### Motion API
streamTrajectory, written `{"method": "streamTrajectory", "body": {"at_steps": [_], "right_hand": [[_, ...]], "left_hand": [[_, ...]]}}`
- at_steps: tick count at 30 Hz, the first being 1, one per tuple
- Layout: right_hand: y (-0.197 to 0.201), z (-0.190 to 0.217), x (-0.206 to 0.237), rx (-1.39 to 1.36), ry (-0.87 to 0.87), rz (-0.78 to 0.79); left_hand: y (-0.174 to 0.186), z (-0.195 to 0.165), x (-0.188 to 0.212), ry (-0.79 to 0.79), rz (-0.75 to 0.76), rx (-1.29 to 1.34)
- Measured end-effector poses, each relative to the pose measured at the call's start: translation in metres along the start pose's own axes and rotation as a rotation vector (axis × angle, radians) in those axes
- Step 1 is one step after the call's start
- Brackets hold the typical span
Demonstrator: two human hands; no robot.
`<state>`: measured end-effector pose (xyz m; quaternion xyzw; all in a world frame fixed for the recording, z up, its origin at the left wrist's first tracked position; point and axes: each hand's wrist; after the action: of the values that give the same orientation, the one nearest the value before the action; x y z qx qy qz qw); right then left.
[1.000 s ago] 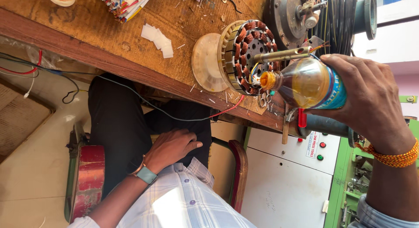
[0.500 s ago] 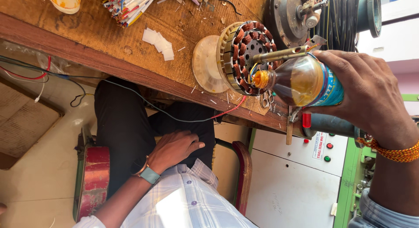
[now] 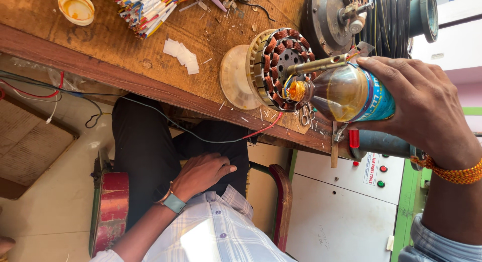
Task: The person pours a yellow liquid from a plastic bottle onto the copper windings of a motor stator. They rotate the stator to apply the liquid to different sections of the windings.
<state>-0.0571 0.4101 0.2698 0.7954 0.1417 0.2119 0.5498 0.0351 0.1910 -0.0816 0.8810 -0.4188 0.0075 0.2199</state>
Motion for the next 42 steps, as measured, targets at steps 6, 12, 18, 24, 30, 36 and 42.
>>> {"method": "streamTrajectory", "body": {"at_steps": [6, 12, 18, 24, 30, 36, 42], "right_hand": [[-0.001, -0.002, 0.002, -0.004, -0.006, 0.047], [-0.002, -0.008, 0.006, -0.036, -0.021, 0.016], [-0.006, -0.022, 0.005, -0.048, 0.012, 0.052], [-0.003, -0.026, 0.01, -0.172, -0.008, 0.047], [-0.003, -0.027, 0.012, -0.099, 0.01, 0.051], [-0.008, -0.035, 0.022, -0.112, -0.014, -0.001], [-0.016, -0.049, 0.033, -0.058, -0.042, 0.03]], "left_hand": [[0.0, -0.002, -0.002, 0.011, 0.02, -0.001], [-0.001, -0.002, -0.002, -0.015, 0.008, 0.008], [-0.002, -0.007, -0.002, -0.012, 0.009, 0.014], [-0.001, -0.013, -0.004, -0.001, 0.018, 0.004], [0.001, -0.016, -0.004, -0.02, 0.013, 0.007], [-0.001, -0.026, -0.009, -0.027, 0.015, 0.018], [0.0, -0.036, -0.012, 0.042, 0.037, 0.006]]}}
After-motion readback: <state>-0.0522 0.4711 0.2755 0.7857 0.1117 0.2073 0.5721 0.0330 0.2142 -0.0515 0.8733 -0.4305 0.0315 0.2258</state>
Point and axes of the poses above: each hand's wrist, its own x-axis away from the middle knuckle, its own y-axis out of the back of the hand, z = x × y, and after that the axes turned 4 degrees about -x, right-handed
